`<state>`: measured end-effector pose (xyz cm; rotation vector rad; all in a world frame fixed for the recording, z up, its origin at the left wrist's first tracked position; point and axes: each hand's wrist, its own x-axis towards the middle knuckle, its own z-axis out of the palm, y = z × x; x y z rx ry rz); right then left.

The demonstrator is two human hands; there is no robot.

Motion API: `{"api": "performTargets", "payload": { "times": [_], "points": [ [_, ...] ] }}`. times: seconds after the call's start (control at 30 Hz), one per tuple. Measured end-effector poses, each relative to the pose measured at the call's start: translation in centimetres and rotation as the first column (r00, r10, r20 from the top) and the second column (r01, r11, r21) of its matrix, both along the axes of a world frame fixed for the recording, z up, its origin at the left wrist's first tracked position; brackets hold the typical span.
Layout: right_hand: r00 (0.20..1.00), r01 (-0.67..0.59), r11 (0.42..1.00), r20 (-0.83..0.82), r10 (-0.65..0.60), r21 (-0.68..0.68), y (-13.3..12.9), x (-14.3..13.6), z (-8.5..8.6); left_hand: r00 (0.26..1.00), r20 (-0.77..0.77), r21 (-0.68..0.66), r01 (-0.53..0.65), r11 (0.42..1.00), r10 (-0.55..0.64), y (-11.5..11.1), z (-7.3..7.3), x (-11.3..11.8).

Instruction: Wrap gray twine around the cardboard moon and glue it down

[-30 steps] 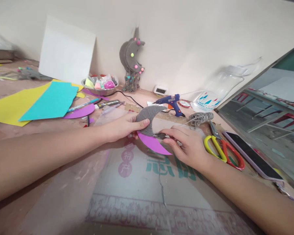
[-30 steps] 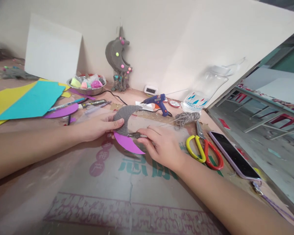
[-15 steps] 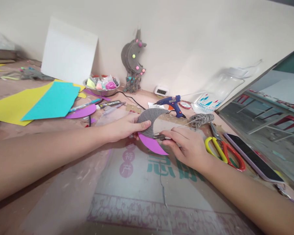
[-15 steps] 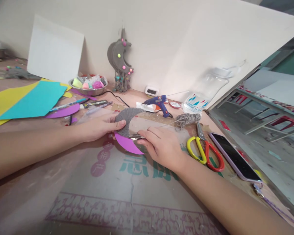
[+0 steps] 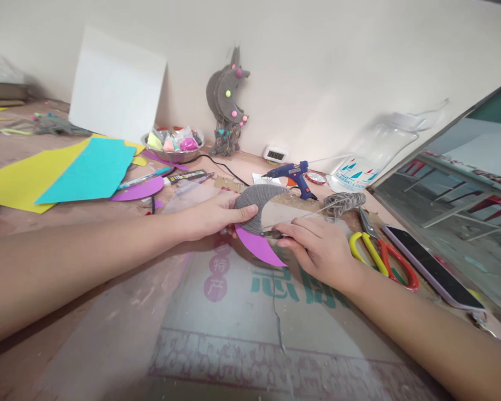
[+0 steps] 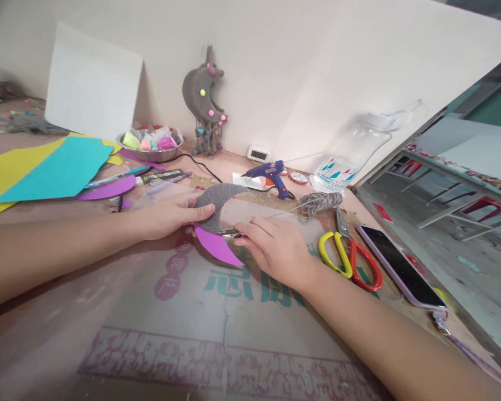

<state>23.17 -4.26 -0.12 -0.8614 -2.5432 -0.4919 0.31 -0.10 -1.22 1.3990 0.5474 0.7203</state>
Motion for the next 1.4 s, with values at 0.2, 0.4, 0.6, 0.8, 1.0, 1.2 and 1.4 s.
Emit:
{"api": "performTargets", "payload": {
  "times": [0.2,0.4,0.6,0.8,1.0,1.2,1.4],
  "points": [
    [0.998,0.008,1.0,-0.062,-0.008,-0.002,-0.1,0.0,0.0,0.998,-0.046,-0.002,0.033,0.999,-0.034,-0.1,-0.1,0.0],
    [0.986,0.029,0.996,-0.159,-0.041,-0.079,0.0,0.1,0.0,1.0,-0.01,-0.049,0.017,0.999,-0.017,-0.2,-0.1,0.1],
    [0.998,0.002,0.999,-0.062,-0.005,-0.037,-0.3,-0.2,0.1,1.0,-0.015,-0.04,-0.016,0.999,0.016,-0.2,-0.2,0.2],
    [0.999,0.026,1.0,0.024,-0.026,-0.007,-0.4,-0.5,0.0,0.997,-0.058,0.02,-0.045,0.999,0.046,-0.1,-0.2,0.1],
    [0.998,-0.038,0.999,0.052,0.04,-0.029,-0.4,-0.6,0.3,0.997,-0.077,0.051,-0.015,0.999,0.019,-0.1,0.1,0.0],
    [0.985,-0.092,0.995,-0.152,0.084,-0.045,-1.6,-0.7,1.6,0.999,-0.038,0.058,-0.012,0.998,0.014,0.0,0.0,0.3],
    [0.948,0.127,0.964,-0.258,-0.187,-0.234,-0.8,-0.6,0.9,0.999,-0.023,0.093,-0.02,0.995,0.022,0.3,-0.1,0.3]
  ]
}}
